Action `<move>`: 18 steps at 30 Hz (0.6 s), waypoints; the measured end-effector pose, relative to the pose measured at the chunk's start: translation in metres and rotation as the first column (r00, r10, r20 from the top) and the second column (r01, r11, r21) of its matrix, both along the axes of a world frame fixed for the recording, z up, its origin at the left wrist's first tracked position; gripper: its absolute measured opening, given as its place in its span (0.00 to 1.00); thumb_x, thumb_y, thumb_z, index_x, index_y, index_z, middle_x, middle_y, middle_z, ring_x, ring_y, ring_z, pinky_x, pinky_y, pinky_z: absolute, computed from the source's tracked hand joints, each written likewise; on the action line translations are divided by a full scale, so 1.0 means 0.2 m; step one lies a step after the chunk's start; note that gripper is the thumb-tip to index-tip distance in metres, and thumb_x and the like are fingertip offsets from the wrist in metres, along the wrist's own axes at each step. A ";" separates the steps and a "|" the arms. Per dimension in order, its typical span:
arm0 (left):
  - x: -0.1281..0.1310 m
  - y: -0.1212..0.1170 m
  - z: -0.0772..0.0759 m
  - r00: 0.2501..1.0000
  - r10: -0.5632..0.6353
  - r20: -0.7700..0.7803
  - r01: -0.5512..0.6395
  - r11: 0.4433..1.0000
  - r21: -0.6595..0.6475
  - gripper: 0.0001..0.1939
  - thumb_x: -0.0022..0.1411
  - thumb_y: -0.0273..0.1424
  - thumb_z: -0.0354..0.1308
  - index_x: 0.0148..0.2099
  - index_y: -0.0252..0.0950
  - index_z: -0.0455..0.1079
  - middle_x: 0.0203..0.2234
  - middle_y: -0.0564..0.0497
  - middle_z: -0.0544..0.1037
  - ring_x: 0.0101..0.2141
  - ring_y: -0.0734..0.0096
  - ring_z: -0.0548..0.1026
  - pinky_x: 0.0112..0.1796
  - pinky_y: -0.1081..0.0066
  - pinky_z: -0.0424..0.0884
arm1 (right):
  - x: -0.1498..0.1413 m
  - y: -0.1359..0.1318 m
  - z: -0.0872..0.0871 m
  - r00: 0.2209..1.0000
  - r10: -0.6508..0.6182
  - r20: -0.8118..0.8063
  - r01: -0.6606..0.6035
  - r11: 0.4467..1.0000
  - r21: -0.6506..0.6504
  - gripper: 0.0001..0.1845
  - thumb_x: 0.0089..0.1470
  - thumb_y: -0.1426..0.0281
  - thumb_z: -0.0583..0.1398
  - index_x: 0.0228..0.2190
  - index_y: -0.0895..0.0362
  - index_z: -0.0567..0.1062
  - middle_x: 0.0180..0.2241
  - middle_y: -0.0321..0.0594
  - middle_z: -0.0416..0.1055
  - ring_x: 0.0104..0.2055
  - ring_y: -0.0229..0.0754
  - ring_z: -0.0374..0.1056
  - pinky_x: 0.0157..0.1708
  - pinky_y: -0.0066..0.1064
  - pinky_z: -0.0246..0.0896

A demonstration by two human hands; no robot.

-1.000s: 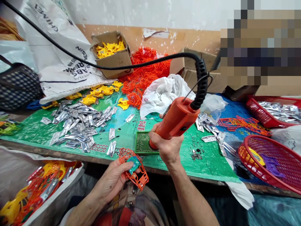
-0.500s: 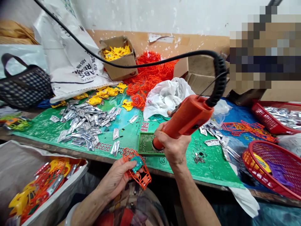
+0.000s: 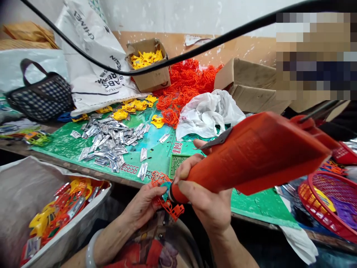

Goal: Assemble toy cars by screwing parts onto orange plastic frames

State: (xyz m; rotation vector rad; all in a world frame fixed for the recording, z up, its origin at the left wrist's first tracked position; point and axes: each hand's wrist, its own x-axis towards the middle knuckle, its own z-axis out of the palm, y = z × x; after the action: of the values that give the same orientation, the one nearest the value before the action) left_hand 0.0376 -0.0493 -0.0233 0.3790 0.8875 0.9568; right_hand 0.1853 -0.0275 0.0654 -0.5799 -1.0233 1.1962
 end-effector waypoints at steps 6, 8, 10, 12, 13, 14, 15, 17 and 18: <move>0.01 0.00 0.01 1.000 0.014 -0.017 -0.014 1.000 -0.015 0.13 0.47 0.31 0.70 0.35 0.30 0.78 0.28 0.49 0.80 0.28 0.72 0.76 0.31 0.73 0.72 | -0.01 -0.01 -0.01 1.000 -0.009 0.004 0.009 1.000 -0.019 0.29 0.44 0.75 0.65 0.49 0.48 0.70 0.25 0.30 0.70 0.25 0.38 0.68 0.31 0.36 0.69; 0.01 0.00 0.01 0.999 0.013 -0.030 -0.013 1.000 -0.016 0.14 0.47 0.32 0.70 0.36 0.30 0.78 0.29 0.48 0.80 0.28 0.72 0.76 0.31 0.73 0.72 | -0.01 -0.01 -0.02 1.000 -0.004 0.001 0.004 0.999 -0.032 0.29 0.44 0.75 0.65 0.49 0.48 0.70 0.26 0.30 0.70 0.25 0.38 0.68 0.31 0.36 0.68; 0.01 0.00 0.01 0.999 0.016 -0.040 -0.017 1.000 -0.017 0.14 0.46 0.32 0.71 0.36 0.30 0.78 0.28 0.49 0.80 0.28 0.71 0.75 0.31 0.71 0.73 | -0.02 -0.02 -0.02 1.000 0.009 -0.012 -0.009 0.999 -0.051 0.29 0.45 0.76 0.65 0.50 0.48 0.69 0.26 0.29 0.70 0.26 0.37 0.68 0.32 0.35 0.68; 0.01 0.00 0.00 0.999 0.020 -0.047 -0.021 1.000 -0.015 0.15 0.46 0.32 0.71 0.36 0.30 0.77 0.27 0.49 0.79 0.28 0.71 0.75 0.31 0.71 0.73 | -0.02 -0.02 -0.03 0.999 0.023 -0.030 -0.024 0.998 -0.060 0.29 0.46 0.77 0.65 0.50 0.47 0.69 0.27 0.29 0.71 0.27 0.36 0.68 0.33 0.34 0.67; 0.01 0.00 0.00 0.999 0.021 -0.050 -0.021 1.000 -0.013 0.14 0.47 0.32 0.70 0.36 0.30 0.77 0.26 0.50 0.78 0.28 0.70 0.75 0.31 0.71 0.72 | -0.02 -0.02 -0.04 0.999 0.030 -0.037 -0.032 0.998 -0.059 0.30 0.46 0.77 0.65 0.50 0.47 0.68 0.27 0.29 0.71 0.28 0.36 0.68 0.33 0.34 0.67; 0.01 0.00 0.00 0.998 0.020 -0.053 -0.021 1.000 -0.010 0.14 0.47 0.32 0.70 0.36 0.30 0.77 0.26 0.50 0.78 0.28 0.70 0.75 0.31 0.71 0.72 | -0.02 -0.02 -0.04 0.998 0.038 -0.040 -0.040 0.998 -0.058 0.30 0.46 0.78 0.65 0.50 0.47 0.68 0.27 0.29 0.71 0.28 0.36 0.68 0.33 0.34 0.67; 0.01 0.00 -0.01 0.998 0.019 -0.055 -0.020 1.000 -0.008 0.14 0.47 0.32 0.70 0.36 0.30 0.77 0.26 0.50 0.78 0.28 0.70 0.75 0.31 0.71 0.72 | -0.02 -0.02 -0.04 0.998 0.045 -0.042 -0.047 0.997 -0.054 0.30 0.47 0.78 0.65 0.50 0.47 0.68 0.28 0.29 0.71 0.28 0.36 0.68 0.34 0.34 0.67; 0.01 0.00 -0.01 0.998 0.016 -0.055 -0.016 1.000 0.000 0.14 0.48 0.32 0.70 0.37 0.30 0.77 0.27 0.50 0.78 0.28 0.70 0.75 0.31 0.71 0.72 | -0.02 -0.02 -0.05 0.998 0.053 -0.044 -0.055 0.997 -0.046 0.30 0.47 0.78 0.65 0.51 0.47 0.67 0.28 0.29 0.71 0.29 0.36 0.68 0.34 0.34 0.67; 0.01 0.00 -0.01 0.998 0.017 -0.054 -0.017 1.000 0.003 0.14 0.49 0.32 0.70 0.37 0.31 0.77 0.27 0.50 0.78 0.28 0.70 0.75 0.31 0.71 0.72 | -0.02 -0.03 -0.05 0.998 0.056 -0.041 -0.058 0.998 -0.040 0.30 0.48 0.77 0.65 0.51 0.47 0.67 0.28 0.29 0.71 0.29 0.36 0.68 0.35 0.34 0.67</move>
State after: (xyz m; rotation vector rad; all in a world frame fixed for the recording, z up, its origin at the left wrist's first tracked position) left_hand 0.0397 -0.0500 -0.0259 0.4016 0.9396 0.9677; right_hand 0.1818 -0.0329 0.0544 -0.5600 -0.9887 1.2771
